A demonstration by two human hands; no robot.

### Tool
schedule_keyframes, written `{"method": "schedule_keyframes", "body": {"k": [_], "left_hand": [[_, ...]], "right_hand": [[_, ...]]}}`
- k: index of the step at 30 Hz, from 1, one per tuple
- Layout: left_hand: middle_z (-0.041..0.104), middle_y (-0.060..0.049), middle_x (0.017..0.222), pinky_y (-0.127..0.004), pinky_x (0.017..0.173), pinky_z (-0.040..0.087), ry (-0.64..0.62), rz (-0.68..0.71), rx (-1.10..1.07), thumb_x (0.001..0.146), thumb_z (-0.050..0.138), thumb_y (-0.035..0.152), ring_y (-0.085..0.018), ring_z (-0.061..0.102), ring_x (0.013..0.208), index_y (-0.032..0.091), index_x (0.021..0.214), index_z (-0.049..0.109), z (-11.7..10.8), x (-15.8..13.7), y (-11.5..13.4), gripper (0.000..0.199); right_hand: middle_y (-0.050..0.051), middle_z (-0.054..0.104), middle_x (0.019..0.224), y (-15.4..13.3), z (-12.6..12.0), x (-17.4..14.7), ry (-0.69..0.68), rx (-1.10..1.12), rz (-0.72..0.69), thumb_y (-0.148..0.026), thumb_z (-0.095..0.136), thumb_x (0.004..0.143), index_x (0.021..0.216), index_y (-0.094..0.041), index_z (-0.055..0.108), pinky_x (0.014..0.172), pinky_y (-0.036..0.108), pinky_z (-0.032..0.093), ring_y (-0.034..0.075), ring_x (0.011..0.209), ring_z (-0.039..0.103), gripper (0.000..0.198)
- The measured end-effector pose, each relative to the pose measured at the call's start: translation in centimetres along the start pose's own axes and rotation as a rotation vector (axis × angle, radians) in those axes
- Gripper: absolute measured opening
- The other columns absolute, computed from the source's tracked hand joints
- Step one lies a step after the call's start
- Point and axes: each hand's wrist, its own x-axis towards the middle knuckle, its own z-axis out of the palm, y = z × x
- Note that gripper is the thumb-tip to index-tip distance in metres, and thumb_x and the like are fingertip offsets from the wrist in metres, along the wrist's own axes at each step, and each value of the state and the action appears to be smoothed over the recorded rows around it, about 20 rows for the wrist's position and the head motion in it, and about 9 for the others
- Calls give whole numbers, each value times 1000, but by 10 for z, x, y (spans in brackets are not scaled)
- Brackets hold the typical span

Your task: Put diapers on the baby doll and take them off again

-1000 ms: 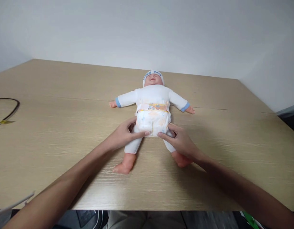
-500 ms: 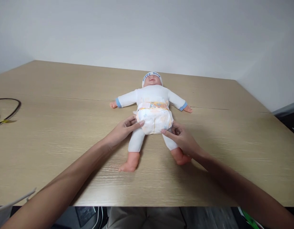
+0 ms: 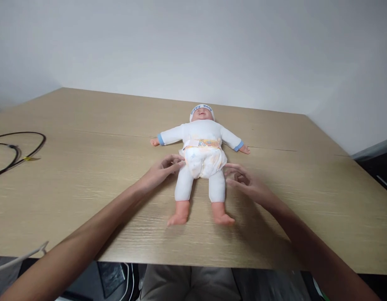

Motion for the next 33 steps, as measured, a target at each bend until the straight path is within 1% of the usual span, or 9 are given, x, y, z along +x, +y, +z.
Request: {"method": "schedule_keyframes", "body": {"k": [2,4,8,11,14,20,25,29,33], "left_hand": [[74,-9,121,-32,87,49,73,38,97,91,81,63,-22,64,99,21,116,75,-16,6,-3,49],[72,-8,125,-34,89,48,211,112,245,94,77,60,-21,62,98,22,117,71,-30,17,-6,45],[66,-13,133,-41,107,47,447,364,636,95,74,49,-29,57,119,20,124,67,-44,53,-12,42],[62,-18,144,-49,121,39,413,406,887,89,79,52,-38,48,137,18,139,65,-51,84,-10,62],[66,-22,144,-53,122,37,378,226,958,82,83,59,-46,46,140,15,143,64,-57,110,0,77],[78,-18,97,-39,85,50,226,-89,798,77,80,53,-41,72,100,16,114,72,-32,114,25,53],[81,-12,93,-33,72,46,228,-16,692,84,68,48,-32,75,83,19,107,74,9,51,32,38],[83,-8,96,-36,71,52,187,-50,519,88,68,51,-33,76,80,24,131,71,45,-61,21,51],[75,-10,146,-53,108,58,58,-29,423,89,71,56,-41,71,132,37,155,64,89,-207,-10,69]], "right_hand": [[7,76,117,13,-19,-7,33,22,49,-67,76,98,147,-27,67,90,39,57,24,100,70,64],[10,78,114,28,-36,-3,249,-84,46,-69,74,96,137,-23,72,94,44,58,28,103,71,61],[19,74,131,50,-60,43,670,-532,-230,-65,67,97,131,-17,71,117,58,49,37,119,67,59],[25,65,152,49,-69,91,537,-687,-313,-65,69,94,153,-12,59,127,60,42,42,141,59,80],[26,61,160,34,-66,129,347,-683,-252,-59,75,92,162,-10,50,125,56,45,43,145,59,90],[22,78,132,-4,-25,151,291,-685,19,-44,70,100,132,-15,73,100,44,56,41,122,73,44],[22,76,133,-15,-9,107,300,-551,-29,-37,64,101,131,-14,71,98,42,54,38,119,72,38],[14,77,133,-19,-23,28,209,-409,-111,-42,65,96,137,-19,67,98,42,54,34,116,72,47],[9,80,120,-29,-31,-82,1,-298,-158,-41,70,91,127,-24,72,93,43,55,34,108,73,40]]}}
